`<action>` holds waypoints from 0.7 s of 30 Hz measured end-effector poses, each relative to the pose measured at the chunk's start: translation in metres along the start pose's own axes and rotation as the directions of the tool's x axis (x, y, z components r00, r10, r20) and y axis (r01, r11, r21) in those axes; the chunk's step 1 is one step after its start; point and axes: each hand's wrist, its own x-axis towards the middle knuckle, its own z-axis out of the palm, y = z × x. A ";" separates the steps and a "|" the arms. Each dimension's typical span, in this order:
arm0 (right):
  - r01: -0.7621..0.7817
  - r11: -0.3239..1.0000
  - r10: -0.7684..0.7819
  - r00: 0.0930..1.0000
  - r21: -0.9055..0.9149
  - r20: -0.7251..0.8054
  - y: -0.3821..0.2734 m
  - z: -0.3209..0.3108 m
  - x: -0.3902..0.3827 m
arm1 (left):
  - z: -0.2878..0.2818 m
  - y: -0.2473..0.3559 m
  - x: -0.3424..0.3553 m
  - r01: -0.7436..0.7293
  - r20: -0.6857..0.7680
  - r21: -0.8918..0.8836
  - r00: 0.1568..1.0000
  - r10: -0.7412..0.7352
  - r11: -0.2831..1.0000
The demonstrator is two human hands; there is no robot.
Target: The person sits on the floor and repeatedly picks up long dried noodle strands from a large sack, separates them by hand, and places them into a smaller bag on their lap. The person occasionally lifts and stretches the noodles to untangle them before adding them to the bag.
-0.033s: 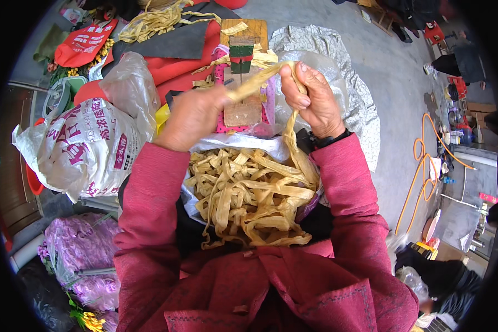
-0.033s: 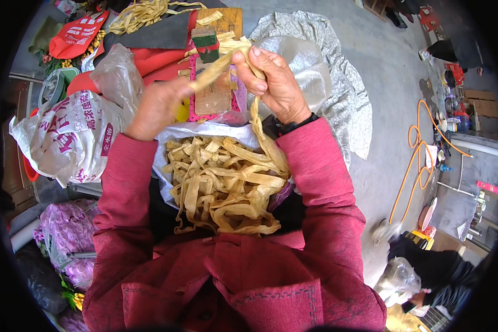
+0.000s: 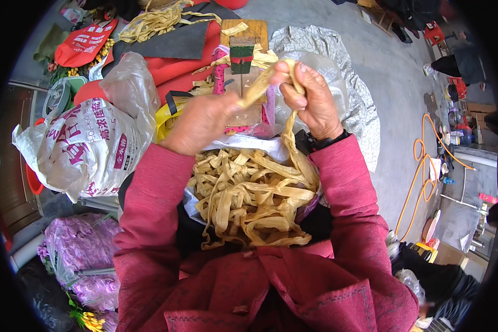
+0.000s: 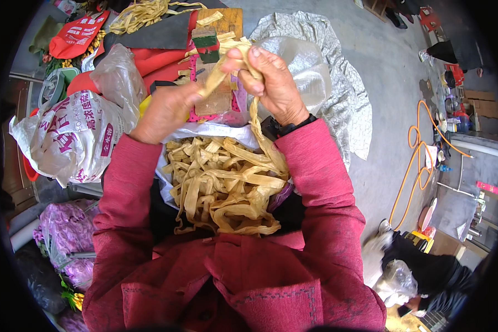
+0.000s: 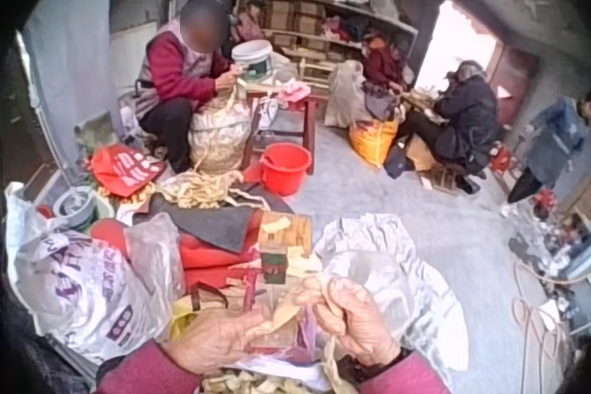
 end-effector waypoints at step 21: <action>0.330 0.441 -0.291 0.932 -0.835 0.215 0.043 0.019 0.001 | 0.026 0.007 0.009 0.191 0.053 -0.927 0.919 -0.390 0.324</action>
